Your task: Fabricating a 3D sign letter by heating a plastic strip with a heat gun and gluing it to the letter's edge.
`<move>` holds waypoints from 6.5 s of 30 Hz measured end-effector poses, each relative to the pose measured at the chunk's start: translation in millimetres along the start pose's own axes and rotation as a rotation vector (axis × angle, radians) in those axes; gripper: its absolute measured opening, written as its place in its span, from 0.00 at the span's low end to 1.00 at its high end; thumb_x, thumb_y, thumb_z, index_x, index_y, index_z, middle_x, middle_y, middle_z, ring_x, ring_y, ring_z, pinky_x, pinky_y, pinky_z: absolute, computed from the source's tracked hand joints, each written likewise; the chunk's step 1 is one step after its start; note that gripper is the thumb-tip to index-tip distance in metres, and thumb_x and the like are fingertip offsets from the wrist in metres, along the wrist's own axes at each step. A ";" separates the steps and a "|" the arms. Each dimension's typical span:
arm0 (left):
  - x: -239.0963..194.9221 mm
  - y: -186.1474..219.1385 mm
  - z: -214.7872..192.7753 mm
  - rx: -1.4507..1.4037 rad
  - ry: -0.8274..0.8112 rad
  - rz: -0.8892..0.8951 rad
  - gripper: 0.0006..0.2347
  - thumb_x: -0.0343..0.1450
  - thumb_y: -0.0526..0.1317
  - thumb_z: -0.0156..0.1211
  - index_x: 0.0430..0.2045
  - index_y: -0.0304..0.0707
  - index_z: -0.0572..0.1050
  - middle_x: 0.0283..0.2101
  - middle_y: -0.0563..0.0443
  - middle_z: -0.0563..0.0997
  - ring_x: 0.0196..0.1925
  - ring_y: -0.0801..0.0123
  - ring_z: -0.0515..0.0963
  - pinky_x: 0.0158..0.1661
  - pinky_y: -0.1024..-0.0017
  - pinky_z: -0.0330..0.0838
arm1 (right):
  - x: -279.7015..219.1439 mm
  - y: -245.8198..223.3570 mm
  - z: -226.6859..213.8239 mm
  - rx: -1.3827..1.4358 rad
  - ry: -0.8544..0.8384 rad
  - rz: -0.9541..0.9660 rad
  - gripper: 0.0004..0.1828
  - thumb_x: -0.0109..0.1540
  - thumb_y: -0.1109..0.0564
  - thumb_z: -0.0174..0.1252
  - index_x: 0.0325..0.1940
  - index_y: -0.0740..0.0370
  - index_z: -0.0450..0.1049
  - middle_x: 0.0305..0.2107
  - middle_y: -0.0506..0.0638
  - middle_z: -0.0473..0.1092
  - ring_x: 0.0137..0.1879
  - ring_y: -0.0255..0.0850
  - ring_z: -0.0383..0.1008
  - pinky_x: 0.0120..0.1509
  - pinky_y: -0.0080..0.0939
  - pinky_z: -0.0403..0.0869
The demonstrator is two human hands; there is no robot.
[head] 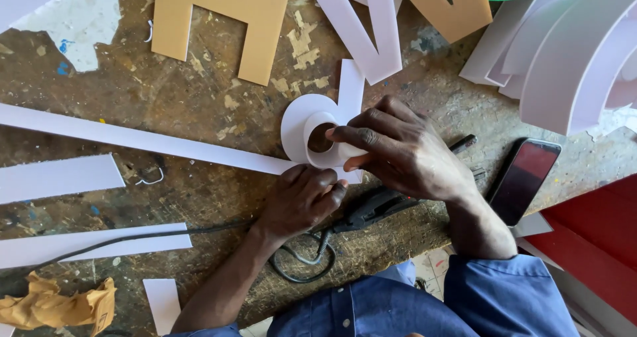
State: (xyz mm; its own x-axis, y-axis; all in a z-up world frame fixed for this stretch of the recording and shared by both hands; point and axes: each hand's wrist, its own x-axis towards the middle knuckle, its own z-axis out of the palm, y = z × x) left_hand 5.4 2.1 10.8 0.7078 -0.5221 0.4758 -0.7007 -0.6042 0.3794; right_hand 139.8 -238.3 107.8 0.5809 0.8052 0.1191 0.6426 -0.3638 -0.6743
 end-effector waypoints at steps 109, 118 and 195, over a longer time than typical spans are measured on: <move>0.0 -4.7 7.6 0.169 0.245 0.042 0.12 0.69 0.28 0.63 0.42 0.49 0.82 0.61 0.55 0.80 0.68 0.55 0.79 0.55 0.60 0.68 | -167.5 -96.6 56.4 -0.389 0.359 -0.132 0.33 0.61 0.59 0.77 0.70 0.60 0.76 0.58 0.64 0.71 0.63 0.67 0.78 0.87 0.71 0.60; 4.5 3.4 -7.0 0.121 0.177 -0.036 0.07 0.79 0.32 0.62 0.43 0.49 0.85 0.61 0.56 0.82 0.66 0.55 0.81 0.52 0.61 0.73 | -157.7 -94.1 42.1 0.334 0.909 -0.214 0.41 0.77 0.41 0.59 0.84 0.64 0.51 0.69 0.73 0.68 0.80 0.62 0.68 0.87 0.71 0.64; 44.0 21.2 -25.5 0.176 0.085 -0.270 0.10 0.68 0.29 0.69 0.40 0.39 0.77 0.44 0.48 0.73 0.33 0.61 0.78 0.30 0.64 0.66 | -40.2 -85.0 69.4 0.249 1.086 -0.092 0.39 0.68 0.27 0.65 0.55 0.66 0.67 0.31 0.67 0.75 0.38 0.61 0.83 0.48 0.57 0.79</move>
State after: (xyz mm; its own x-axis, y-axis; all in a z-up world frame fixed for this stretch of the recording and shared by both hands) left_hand 19.4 -18.3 60.0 0.8506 -0.2811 0.4443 -0.4572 -0.8127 0.3612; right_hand 27.1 -207.3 109.8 0.7427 -0.0567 0.6672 0.6581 -0.1217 -0.7430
